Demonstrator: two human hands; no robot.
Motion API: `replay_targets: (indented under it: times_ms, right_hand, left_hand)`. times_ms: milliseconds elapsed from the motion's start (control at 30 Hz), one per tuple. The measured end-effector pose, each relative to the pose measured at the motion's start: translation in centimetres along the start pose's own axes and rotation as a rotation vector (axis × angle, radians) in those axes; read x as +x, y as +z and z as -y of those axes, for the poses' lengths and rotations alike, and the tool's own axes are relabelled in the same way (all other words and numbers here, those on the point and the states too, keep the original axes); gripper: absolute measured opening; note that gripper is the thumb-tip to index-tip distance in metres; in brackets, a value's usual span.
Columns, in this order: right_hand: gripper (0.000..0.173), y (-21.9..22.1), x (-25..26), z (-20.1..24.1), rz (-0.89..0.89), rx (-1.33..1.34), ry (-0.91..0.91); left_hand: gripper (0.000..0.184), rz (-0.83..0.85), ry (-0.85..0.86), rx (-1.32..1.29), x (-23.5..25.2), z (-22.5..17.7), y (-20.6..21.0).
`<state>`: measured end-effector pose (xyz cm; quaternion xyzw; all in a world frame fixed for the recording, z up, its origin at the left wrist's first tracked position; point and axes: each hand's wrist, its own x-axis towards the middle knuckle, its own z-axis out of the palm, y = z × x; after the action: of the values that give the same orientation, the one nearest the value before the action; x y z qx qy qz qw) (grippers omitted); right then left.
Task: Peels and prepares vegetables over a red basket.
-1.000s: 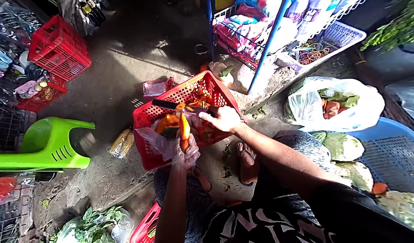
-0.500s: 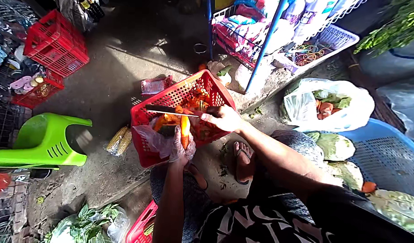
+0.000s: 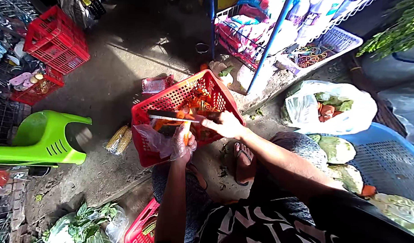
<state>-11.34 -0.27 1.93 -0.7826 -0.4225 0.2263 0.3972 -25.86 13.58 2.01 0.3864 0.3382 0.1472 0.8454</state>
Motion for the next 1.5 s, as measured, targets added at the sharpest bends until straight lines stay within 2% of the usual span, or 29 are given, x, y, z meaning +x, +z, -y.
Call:
replay_targets:
  times_ms: [100,133,200,333,400,500,567,633,700,767,833,867,933,1033,1167,1267,1333,1433,1500]
  right_hand:
    - [0.092,1.8,-0.9,0.3,-0.028,-0.137,-0.177]
    - [0.092,2.4,-1.1,0.4,-0.053,-0.184,-0.235]
    - [0.092,3.5,-1.4,0.4,-0.065,-0.272,-0.291]
    - [0.09,4.2,-1.4,0.4,-0.055,-0.339,-0.296]
    - [0.088,4.2,-1.1,0.2,-0.083,-0.353,-0.303]
    - [0.086,4.3,-0.5,-0.5,-0.183,-0.354,-0.35]
    - [0.085,3.7,0.0,-1.0,-0.156,-0.332,-0.248]
    - [0.087,2.4,0.8,-1.1,-0.075,-0.322,-0.022]
    - [0.085,1.1,1.4,-0.6,-0.021,-0.303,0.15]
    - [0.087,1.2,0.9,0.2,-0.032,-0.299,0.111]
    - [0.09,2.4,-0.5,1.5,-0.006,-0.295,-0.014]
    - [0.09,3.0,-1.0,2.0,0.044,-0.295,-0.051]
    - [0.088,3.6,-1.1,2.4,0.11,-0.281,-0.068]
    - [0.086,3.4,-0.2,1.1,0.096,-0.287,-0.023]
    - [0.093,3.3,0.8,-0.6,0.008,-0.325,-0.032]
    - [0.088,2.0,2.2,-1.8,0.022,-0.298,0.213]
    - [0.083,1.1,2.8,-2.1,-0.044,-0.257,0.311]
    - [0.082,1.1,1.6,0.3,-0.035,-0.209,0.194]
    - [0.087,2.3,0.1,1.8,0.024,-0.231,0.07]
  left_hand:
    - [0.047,-0.094,0.076,-0.021,-0.9,0.4,0.9]
    - [0.04,-0.123,0.117,-0.024,-1.2,0.6,0.7]
    - [0.043,-0.07,0.152,-0.145,-0.6,0.9,-0.3]
    - [0.043,-0.061,0.103,-0.259,-0.5,0.9,-0.2]
    - [0.041,-0.124,0.037,-0.217,-1.2,1.0,0.1]
    - [0.028,-0.182,-0.023,-0.123,-1.6,1.0,0.2]
    - [0.035,-0.156,-0.017,-0.135,-1.5,0.6,0.8]
    - [0.054,-0.08,-0.055,-0.221,-1.0,0.1,1.2]
    - [0.059,-0.083,-0.095,-0.25,-0.9,-0.1,1.5]
    - [0.051,-0.18,-0.052,-0.213,-0.9,-0.2,2.1]
    - [0.025,-0.25,0.022,-0.113,-1.5,0.7,1.7]
    - [0.021,-0.268,0.029,-0.094,-1.8,1.2,1.3]
    - [0.023,-0.304,0.034,-0.07,-1.8,1.7,1.0]
    - [0.019,-0.314,0.042,0.016,-1.7,1.2,1.6]
    - [0.037,-0.231,0.058,-0.04,-1.0,0.7,2.1]
    - [0.058,-0.164,0.014,-0.156,-0.5,0.3,1.8]
    - [0.059,-0.145,-0.013,-0.191,-0.6,0.2,1.7]
    - [0.055,-0.171,0.021,-0.216,-0.3,0.2,1.8]
    - [0.041,-0.251,0.042,-0.143,-1.1,0.7,2.0]
